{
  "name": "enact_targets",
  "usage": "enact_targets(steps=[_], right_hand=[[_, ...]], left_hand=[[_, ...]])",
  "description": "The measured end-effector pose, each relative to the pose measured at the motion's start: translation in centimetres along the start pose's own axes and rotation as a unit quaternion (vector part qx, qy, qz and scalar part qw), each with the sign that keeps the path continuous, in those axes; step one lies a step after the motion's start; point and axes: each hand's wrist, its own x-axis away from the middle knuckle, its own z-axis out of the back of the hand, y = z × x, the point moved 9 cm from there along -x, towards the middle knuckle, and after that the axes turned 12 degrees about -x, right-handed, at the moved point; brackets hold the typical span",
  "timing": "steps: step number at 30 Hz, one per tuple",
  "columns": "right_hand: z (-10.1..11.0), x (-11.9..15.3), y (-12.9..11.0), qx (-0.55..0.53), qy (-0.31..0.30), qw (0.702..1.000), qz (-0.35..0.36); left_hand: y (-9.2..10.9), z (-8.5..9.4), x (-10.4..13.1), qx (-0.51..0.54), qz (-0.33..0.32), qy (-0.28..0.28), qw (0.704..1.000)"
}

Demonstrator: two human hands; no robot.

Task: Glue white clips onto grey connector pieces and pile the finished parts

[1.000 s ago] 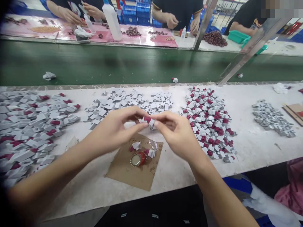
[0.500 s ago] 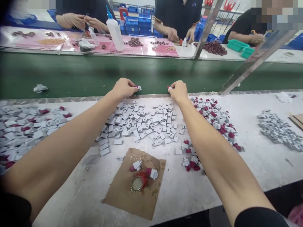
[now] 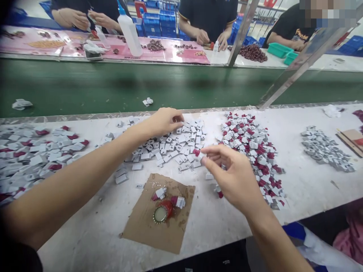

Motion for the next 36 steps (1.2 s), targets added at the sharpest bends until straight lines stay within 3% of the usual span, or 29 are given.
enact_targets(steps=[3, 5, 8, 10, 12, 15, 22, 26, 29, 36], right_hand=[[-0.3, 4.4, 0.4, -0.006, 0.001, 1.000, -0.028], [-0.9, 6.4, 0.7, -0.022, -0.006, 0.999, -0.032], [-2.0, 8.5, 0.9, -0.066, -0.017, 0.997, -0.024], [-2.5, 9.3, 1.1, -0.092, -0.024, 0.995, -0.024], [-2.9, 10.0, 1.3, -0.104, -0.029, 0.994, -0.024], [-3.4, 10.7, 1.4, -0.102, -0.041, 0.994, -0.026], [-5.6, 11.0, 0.3, -0.076, -0.078, 0.994, 0.028], [-6.8, 10.8, -0.4, -0.073, -0.103, 0.990, 0.057], [-7.1, 10.7, -0.7, -0.065, -0.111, 0.989, 0.070], [-7.2, 10.7, -1.0, -0.072, -0.111, 0.989, 0.072]], left_hand=[[0.0, 1.6, 2.3, 0.091, 0.037, 0.020, 0.995], [0.0, 2.3, 4.9, 0.226, 0.097, 0.017, 0.969], [0.4, 1.6, 9.6, 0.433, 0.198, -0.013, 0.879], [0.7, 0.6, 12.8, 0.511, 0.250, -0.024, 0.822], [0.8, 0.0, 15.7, 0.541, 0.275, -0.018, 0.795], [0.9, -0.1, 19.2, 0.536, 0.265, 0.013, 0.801], [1.3, -0.5, 24.8, 0.430, 0.250, 0.070, 0.865], [1.4, -0.5, 25.8, 0.392, 0.255, 0.097, 0.879], [2.0, -0.4, 25.8, 0.357, 0.246, 0.087, 0.897], [3.6, -1.7, 25.3, 0.445, 0.229, 0.040, 0.865]])
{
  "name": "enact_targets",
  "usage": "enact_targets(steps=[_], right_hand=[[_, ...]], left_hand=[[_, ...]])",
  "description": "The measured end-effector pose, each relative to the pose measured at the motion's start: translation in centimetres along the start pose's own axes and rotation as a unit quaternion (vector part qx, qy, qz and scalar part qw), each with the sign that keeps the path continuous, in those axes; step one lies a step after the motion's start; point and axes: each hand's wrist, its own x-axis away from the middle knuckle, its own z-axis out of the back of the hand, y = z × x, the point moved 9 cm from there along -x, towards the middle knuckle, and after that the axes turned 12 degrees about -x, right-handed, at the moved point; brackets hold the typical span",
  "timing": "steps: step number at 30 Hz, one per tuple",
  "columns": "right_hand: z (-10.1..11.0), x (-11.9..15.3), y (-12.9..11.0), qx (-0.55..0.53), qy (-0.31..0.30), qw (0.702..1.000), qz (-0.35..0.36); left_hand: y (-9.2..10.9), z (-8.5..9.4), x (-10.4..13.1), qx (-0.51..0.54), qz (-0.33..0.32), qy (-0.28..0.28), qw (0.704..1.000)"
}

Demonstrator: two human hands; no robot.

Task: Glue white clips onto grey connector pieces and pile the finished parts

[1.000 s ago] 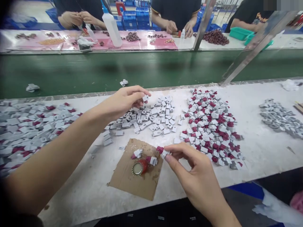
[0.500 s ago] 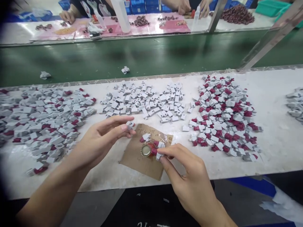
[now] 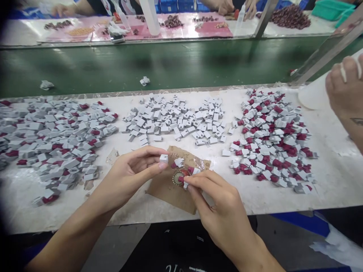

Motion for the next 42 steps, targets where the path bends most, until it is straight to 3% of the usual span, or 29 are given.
enact_targets(steps=[4, 11, 19, 26, 32, 35, 38, 40, 42], right_hand=[[1.2, 0.2, 0.4, -0.036, 0.049, 0.998, -0.028], [3.2, -0.5, 2.9, -0.234, 0.125, 0.960, -0.094], [3.4, -1.1, 3.9, -0.268, 0.150, 0.946, -0.101], [3.4, -1.6, 2.7, -0.219, 0.099, 0.968, -0.069], [4.1, -3.1, 1.3, -0.198, 0.034, 0.977, -0.068], [4.7, -4.4, 0.9, -0.203, 0.031, 0.977, -0.060], [5.7, -7.1, 0.7, -0.134, 0.026, 0.989, -0.049], [7.5, -10.2, 0.9, -0.040, 0.031, 0.998, -0.039], [11.1, -14.2, 1.6, 0.084, 0.081, 0.993, -0.028]], left_hand=[[0.5, -1.1, -0.1, 0.032, -0.003, -0.016, 0.999], [2.5, -4.9, -0.6, 0.112, -0.009, -0.086, 0.990], [3.2, -5.8, -1.1, 0.125, -0.013, -0.107, 0.986], [3.1, -5.8, -1.6, 0.080, -0.027, -0.102, 0.991], [3.5, -6.3, -2.3, 0.015, -0.027, -0.164, 0.986], [5.2, -6.1, -4.1, -0.018, -0.071, -0.176, 0.982], [7.9, -5.8, -7.7, -0.116, -0.160, -0.165, 0.966], [9.4, -5.1, -11.1, -0.198, -0.201, -0.128, 0.951], [10.5, -3.3, -15.0, -0.280, -0.204, -0.047, 0.937]])
